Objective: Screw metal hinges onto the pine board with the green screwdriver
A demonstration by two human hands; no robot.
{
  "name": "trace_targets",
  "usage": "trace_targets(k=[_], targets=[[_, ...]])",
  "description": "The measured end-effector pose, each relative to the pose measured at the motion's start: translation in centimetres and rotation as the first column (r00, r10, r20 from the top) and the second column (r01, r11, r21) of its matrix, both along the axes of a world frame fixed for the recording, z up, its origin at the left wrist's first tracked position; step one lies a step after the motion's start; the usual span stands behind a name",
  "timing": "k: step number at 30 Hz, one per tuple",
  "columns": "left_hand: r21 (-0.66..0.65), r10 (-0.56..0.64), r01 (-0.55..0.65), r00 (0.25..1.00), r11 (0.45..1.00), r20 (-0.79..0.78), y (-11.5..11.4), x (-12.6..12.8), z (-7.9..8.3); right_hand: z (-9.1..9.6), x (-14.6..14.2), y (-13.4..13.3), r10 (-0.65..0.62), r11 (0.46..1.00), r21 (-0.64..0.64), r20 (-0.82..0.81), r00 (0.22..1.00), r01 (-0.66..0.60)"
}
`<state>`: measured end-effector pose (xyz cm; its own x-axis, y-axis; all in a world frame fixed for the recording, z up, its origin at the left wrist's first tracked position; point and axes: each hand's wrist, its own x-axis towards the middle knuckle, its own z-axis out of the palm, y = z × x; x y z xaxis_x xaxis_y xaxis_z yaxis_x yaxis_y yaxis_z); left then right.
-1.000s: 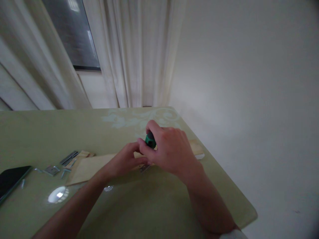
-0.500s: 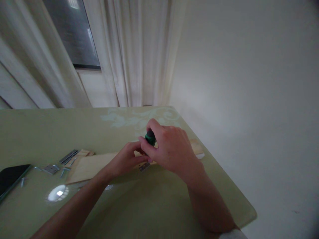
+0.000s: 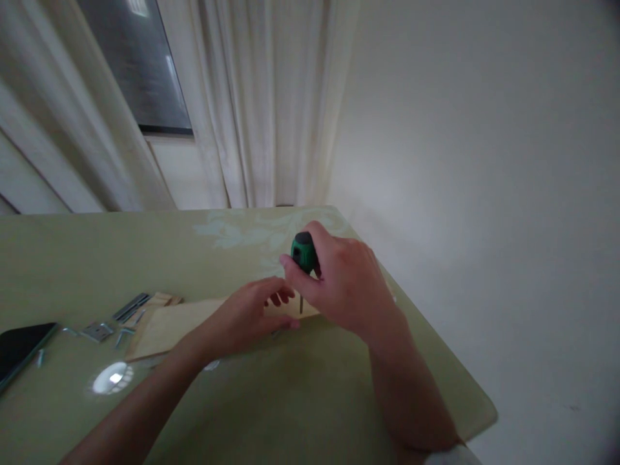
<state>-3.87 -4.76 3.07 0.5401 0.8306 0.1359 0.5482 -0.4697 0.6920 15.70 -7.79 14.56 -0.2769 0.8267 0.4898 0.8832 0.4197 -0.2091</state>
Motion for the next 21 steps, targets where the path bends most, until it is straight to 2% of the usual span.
trace_targets(k=[3,5,11,16,21], targets=[[0.119,-0.037,0.072,0.962,0.99,-0.271,0.2,0.5,-0.9,0.3,0.6,0.0,-0.029,0.998,0.057,-0.119,0.992,0.036],[0.131,-0.049,0.101,0.935,0.986,-0.351,0.2,1.0,-1.2,0.3,0.8,0.0,-0.024,0.996,0.081,-0.154,0.988,0.037],[0.124,-0.048,0.109,0.907,0.986,-0.418,-0.5,1.8,-0.7,0.2,0.7,0.0,-0.01,0.996,0.086,-0.151,0.988,0.024],[0.095,-0.017,0.062,0.912,0.994,-0.411,-0.3,1.6,-0.3,0.2,0.6,-0.1,0.004,0.996,0.089,-0.16,0.987,0.01],[0.17,0.001,0.095,0.868,0.981,-0.496,-0.3,1.7,-0.4,0.2,0.6,-0.1,0.013,0.996,0.093,-0.159,0.987,0.002]])
